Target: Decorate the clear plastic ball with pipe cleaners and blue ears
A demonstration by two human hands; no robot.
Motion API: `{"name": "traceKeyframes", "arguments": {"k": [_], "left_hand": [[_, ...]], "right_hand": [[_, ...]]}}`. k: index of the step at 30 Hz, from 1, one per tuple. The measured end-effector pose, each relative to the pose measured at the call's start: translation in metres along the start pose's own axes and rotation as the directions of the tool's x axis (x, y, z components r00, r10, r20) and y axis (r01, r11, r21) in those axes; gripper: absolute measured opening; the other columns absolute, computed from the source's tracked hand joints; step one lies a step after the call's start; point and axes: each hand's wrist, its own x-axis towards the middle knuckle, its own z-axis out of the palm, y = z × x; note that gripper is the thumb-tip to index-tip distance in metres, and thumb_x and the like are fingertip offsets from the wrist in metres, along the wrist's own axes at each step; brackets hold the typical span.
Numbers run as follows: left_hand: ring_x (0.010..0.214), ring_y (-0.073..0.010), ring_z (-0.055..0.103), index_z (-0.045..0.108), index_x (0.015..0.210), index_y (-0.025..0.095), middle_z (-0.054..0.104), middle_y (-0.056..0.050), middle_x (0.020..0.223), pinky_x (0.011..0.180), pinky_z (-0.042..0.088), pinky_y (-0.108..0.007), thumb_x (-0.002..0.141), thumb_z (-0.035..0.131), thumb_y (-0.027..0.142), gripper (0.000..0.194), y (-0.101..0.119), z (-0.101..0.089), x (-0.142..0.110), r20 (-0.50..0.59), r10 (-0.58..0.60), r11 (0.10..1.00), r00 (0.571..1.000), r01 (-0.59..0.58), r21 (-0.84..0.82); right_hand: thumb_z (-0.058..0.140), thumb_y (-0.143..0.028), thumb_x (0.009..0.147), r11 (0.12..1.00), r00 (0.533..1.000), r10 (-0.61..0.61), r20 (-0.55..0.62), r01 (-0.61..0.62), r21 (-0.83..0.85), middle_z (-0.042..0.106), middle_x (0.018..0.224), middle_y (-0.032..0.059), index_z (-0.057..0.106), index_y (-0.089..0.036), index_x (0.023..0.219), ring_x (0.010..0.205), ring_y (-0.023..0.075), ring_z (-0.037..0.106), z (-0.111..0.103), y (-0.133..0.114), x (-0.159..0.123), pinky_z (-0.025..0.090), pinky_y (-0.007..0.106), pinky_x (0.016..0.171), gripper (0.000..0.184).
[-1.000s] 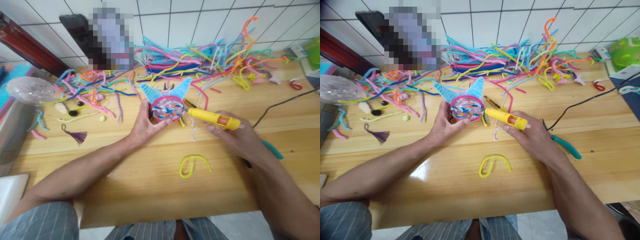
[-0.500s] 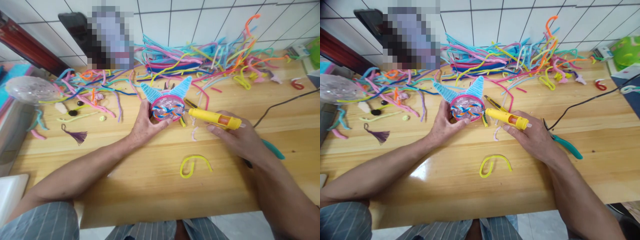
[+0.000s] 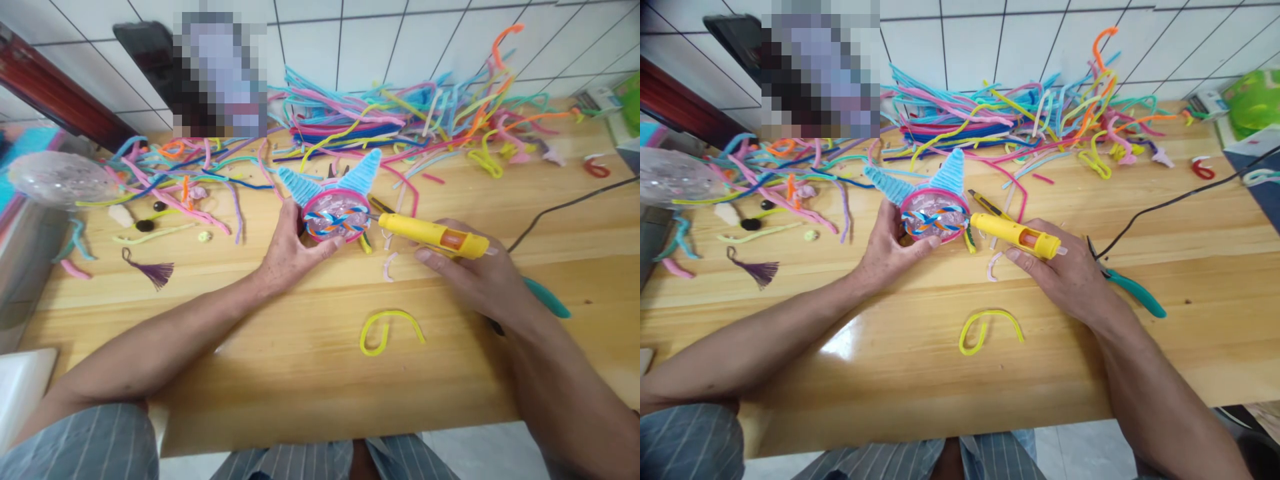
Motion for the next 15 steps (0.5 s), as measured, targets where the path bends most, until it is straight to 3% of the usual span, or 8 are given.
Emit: {"name": "traceKeyframes", "arguments": {"k": [4, 11, 15], "left_hand": [[0.13, -0.0282, 0.074, 0.049, 0.139, 0.029, 0.068, -0.009, 0.139, 0.111, 0.067, -0.045, 0.086, 0.094, 0.067, 0.08, -0.0005, -0.0007, 0.0004, 0.021, -0.004, 1.0, 1.0, 0.004, 0.006], [0.13, -0.0281, 0.074, 0.048, 0.141, 0.029, 0.067, -0.009, 0.14, 0.111, 0.067, -0.045, 0.087, 0.093, 0.068, 0.08, -0.0006, 0.0002, 0.0002, 0.013, -0.002, 1.0, 1.0, 0.002, 0.01], [0.128, -0.0277, 0.075, 0.05, 0.14, 0.028, 0.069, -0.009, 0.138, 0.11, 0.067, -0.045, 0.086, 0.094, 0.067, 0.079, -0.001, 0.0009, 0.0002, -0.008, 0.024, 1.0, 1.0, -0.024, 0.02]], "right_hand": [[0.068, -0.057, 0.105, 1.0, 1.0, 0.011, -0.006, -0.011, -0.007, 0.078, 0.09, 0.0015, 0.074, -0.029, 0.1, 0.082, 0.024, 0.072, 0.0008, 0.0015, -0.0005, 0.051, 0.037, 0.075, 0.029], [0.07, -0.05, 0.104, 1.0, 1.0, 0.006, 0.01, -0.006, 0.023, 0.078, 0.09, 0.0012, 0.075, -0.027, 0.104, 0.08, 0.0224, 0.072, -0.0003, 0.0006, 0.0003, 0.052, 0.036, 0.074, 0.023], [0.069, -0.054, 0.105, 1.0, 1.0, 0.006, 0.019, -0.006, 0.01, 0.075, 0.087, 0.0013, 0.071, -0.027, 0.095, 0.078, 0.0228, 0.07, -0.002, 0.0018, 0.0001, 0.05, 0.037, 0.072, 0.029]]}}
